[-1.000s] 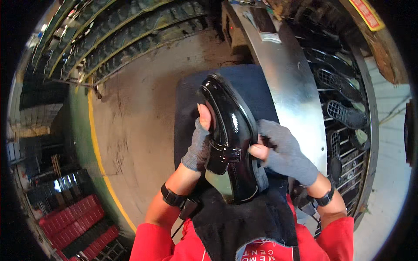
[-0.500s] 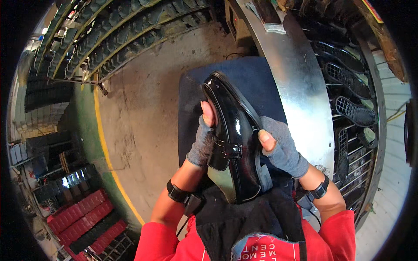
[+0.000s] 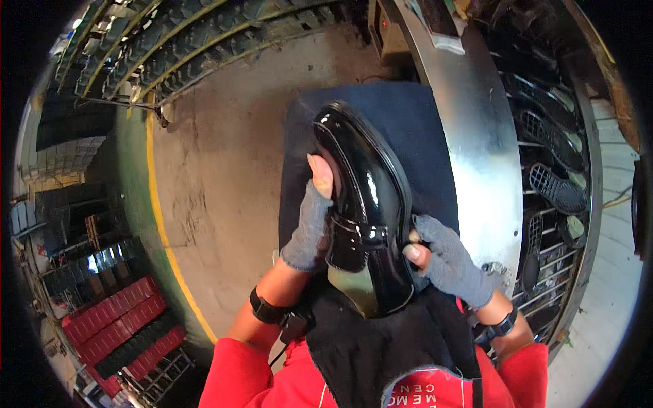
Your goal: Polishing and inspecting black leather loafers at a shoe manufacturing station.
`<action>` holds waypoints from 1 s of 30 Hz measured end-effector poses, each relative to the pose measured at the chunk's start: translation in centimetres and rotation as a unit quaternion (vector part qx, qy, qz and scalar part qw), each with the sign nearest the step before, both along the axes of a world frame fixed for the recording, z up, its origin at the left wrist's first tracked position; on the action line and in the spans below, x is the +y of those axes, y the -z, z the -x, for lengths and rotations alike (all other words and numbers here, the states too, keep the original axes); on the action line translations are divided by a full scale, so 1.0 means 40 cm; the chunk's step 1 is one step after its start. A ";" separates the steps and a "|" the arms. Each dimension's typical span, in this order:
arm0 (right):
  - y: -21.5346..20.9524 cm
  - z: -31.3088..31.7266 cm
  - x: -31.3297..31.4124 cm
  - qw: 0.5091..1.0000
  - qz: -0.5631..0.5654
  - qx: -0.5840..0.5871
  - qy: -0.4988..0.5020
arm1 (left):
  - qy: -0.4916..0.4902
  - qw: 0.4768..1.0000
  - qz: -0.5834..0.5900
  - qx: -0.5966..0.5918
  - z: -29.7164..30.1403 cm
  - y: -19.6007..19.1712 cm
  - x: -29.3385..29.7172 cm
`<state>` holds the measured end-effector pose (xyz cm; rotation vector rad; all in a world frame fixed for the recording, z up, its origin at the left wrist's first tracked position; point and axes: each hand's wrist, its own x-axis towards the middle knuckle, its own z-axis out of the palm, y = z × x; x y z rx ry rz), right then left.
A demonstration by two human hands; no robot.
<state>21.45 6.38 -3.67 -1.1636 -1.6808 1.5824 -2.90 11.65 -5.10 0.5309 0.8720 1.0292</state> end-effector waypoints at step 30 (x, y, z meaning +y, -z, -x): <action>0.102 0.039 0.073 0.791 0.423 0.419 0.141 | 0.069 0.967 -0.204 0.136 -0.073 -0.123 0.183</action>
